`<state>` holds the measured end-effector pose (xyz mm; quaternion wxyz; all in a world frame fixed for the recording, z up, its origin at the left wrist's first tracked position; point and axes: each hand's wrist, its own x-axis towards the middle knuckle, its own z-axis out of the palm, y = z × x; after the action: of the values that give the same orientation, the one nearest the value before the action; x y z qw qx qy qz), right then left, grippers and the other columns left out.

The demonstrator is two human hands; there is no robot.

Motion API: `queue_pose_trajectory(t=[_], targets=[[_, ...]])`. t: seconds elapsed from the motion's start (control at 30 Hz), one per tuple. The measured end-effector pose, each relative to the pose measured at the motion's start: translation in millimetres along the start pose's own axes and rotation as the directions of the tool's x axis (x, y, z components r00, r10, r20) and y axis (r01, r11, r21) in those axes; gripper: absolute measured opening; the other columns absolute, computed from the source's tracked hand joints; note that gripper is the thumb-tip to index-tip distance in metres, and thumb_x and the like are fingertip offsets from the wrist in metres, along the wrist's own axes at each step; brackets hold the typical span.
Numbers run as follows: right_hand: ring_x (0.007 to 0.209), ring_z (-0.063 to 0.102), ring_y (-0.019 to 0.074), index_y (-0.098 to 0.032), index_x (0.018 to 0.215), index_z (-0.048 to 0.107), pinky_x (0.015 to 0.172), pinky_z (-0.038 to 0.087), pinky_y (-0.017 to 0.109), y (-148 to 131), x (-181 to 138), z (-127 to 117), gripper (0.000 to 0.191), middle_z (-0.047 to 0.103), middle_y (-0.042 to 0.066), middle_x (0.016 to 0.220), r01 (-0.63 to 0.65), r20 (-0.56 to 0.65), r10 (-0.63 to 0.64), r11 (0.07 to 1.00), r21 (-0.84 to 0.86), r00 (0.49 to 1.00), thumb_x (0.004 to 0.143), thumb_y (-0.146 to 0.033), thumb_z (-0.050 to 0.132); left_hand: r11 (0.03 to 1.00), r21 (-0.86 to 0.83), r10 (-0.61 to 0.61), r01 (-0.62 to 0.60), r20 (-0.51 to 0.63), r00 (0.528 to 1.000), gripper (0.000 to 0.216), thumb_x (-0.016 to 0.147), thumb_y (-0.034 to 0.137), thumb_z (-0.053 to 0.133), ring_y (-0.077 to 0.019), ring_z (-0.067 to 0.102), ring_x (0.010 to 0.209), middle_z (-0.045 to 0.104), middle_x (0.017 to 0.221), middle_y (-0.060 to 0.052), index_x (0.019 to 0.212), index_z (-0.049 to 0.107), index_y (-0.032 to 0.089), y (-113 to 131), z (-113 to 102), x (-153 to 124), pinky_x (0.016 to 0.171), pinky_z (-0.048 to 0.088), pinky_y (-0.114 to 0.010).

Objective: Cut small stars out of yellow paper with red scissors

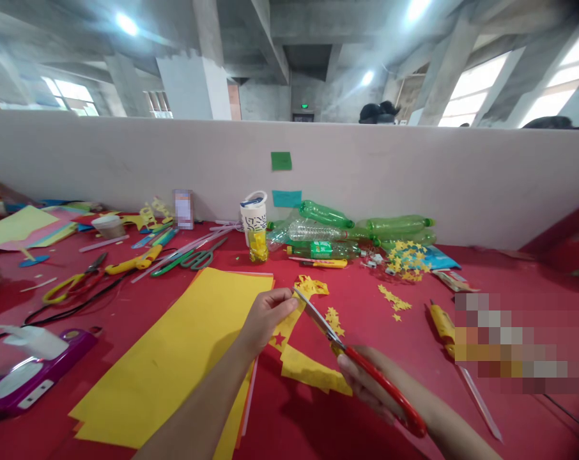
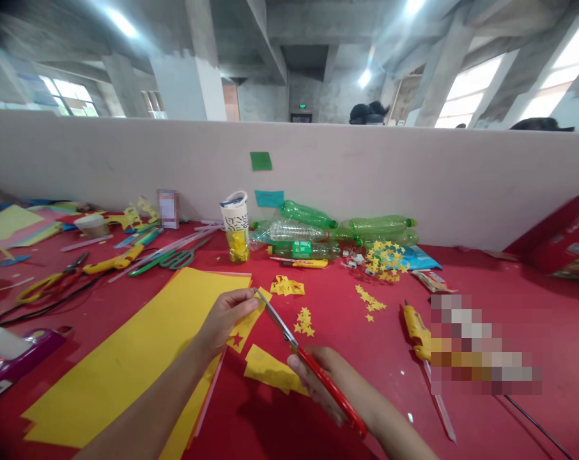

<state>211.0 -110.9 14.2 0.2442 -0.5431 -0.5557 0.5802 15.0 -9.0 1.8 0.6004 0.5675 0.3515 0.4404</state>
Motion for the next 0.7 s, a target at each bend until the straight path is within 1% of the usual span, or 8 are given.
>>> queue_pose_trajectory(t=[0.17, 0.23, 0.3, 0.37, 0.5, 0.6, 0.7], targets=[[0.032, 0.028, 0.0029, -0.02, 0.065, 0.039, 0.03, 0.022, 0.014, 6, 2, 3, 0.045, 0.033, -0.01, 0.044, 0.012, -0.032, -0.011, 0.999, 0.031, 0.999, 0.081, -0.062, 0.044, 0.999, -0.042, -0.02, 0.018, -0.055, 0.998, 0.023, 0.068, 0.037, 0.065, -0.0114, 0.047, 0.052, 0.051, 0.054, 0.002, 0.063, 0.059, 0.015, 1, 7, -2, 0.051, 0.034, -0.024], [0.033, 0.028, 0.003, -0.019, 0.067, 0.041, 0.03, 0.023, 0.014, 6, 2, 5, 0.044, 0.034, -0.01, 0.045, 0.006, -0.035, -0.004, 0.998, 0.057, 0.999, 0.081, -0.061, 0.045, 0.998, -0.058, -0.007, 0.002, -0.079, 0.997, 0.023, 0.068, 0.037, 0.065, -0.0121, 0.048, 0.054, 0.052, 0.055, 0.001, 0.063, 0.059, 0.015, 2, 9, -3, 0.052, 0.035, -0.024], [0.032, 0.028, 0.0031, -0.019, 0.068, 0.042, 0.03, 0.024, 0.013, 5, 2, 7, 0.043, 0.034, -0.01, 0.044, 0.015, -0.014, -0.014, 0.997, 0.072, 1.0, 0.083, -0.06, 0.044, 0.998, -0.06, 0.01, -0.015, -0.091, 0.996, 0.024, 0.068, 0.037, 0.064, -0.0122, 0.048, 0.055, 0.052, 0.056, 0.001, 0.061, 0.058, 0.016, 2, 11, -4, 0.053, 0.036, -0.024], [0.031, 0.029, 0.003, -0.019, 0.067, 0.043, 0.03, 0.025, 0.013, 5, 3, 8, 0.043, 0.035, -0.009, 0.043, 0.021, -0.001, -0.021, 0.997, 0.076, 1.0, 0.083, -0.059, 0.043, 0.998, -0.049, 0.026, -0.031, -0.096, 0.995, 0.026, 0.068, 0.038, 0.064, -0.0121, 0.048, 0.056, 0.051, 0.056, 0.001, 0.059, 0.056, 0.016, 3, 13, -5, 0.053, 0.036, -0.024], [0.027, 0.03, 0.0032, -0.019, 0.068, 0.043, 0.027, 0.025, 0.013, 12, 5, 9, 0.045, 0.037, -0.009, 0.041, -0.005, -0.026, 0.007, 0.996, 0.093, 1.0, 0.083, -0.061, 0.04, 0.999, -0.003, 0.042, -0.043, -0.092, 0.995, 0.028, 0.07, 0.039, 0.062, -0.0116, 0.045, 0.057, 0.049, 0.057, 0.002, 0.058, 0.053, 0.016, 2, 13, -5, 0.054, 0.035, -0.023], [0.027, 0.031, 0.0032, -0.019, 0.069, 0.043, 0.027, 0.026, 0.013, 15, 7, 11, 0.046, 0.038, -0.009, 0.04, -0.019, -0.024, 0.022, 0.994, 0.105, 0.999, 0.082, -0.063, 0.04, 0.999, 0.013, 0.054, -0.053, -0.074, 0.996, 0.027, 0.074, 0.037, 0.059, -0.0105, 0.041, 0.057, 0.045, 0.057, 0.003, 0.058, 0.051, 0.016, -1, 13, -5, 0.055, 0.033, -0.023], [0.027, 0.031, 0.0026, -0.019, 0.069, 0.044, 0.027, 0.026, 0.012, 14, 6, 12, 0.046, 0.038, -0.009, 0.04, -0.004, -0.029, 0.007, 0.994, 0.106, 1.0, 0.082, -0.063, 0.041, 0.997, 0.021, 0.081, -0.08, -0.072, 0.994, 0.028, 0.077, 0.035, 0.057, -0.0097, 0.036, 0.055, 0.042, 0.057, 0.004, 0.057, 0.048, 0.016, -2, 14, -5, 0.055, 0.031, -0.023]])
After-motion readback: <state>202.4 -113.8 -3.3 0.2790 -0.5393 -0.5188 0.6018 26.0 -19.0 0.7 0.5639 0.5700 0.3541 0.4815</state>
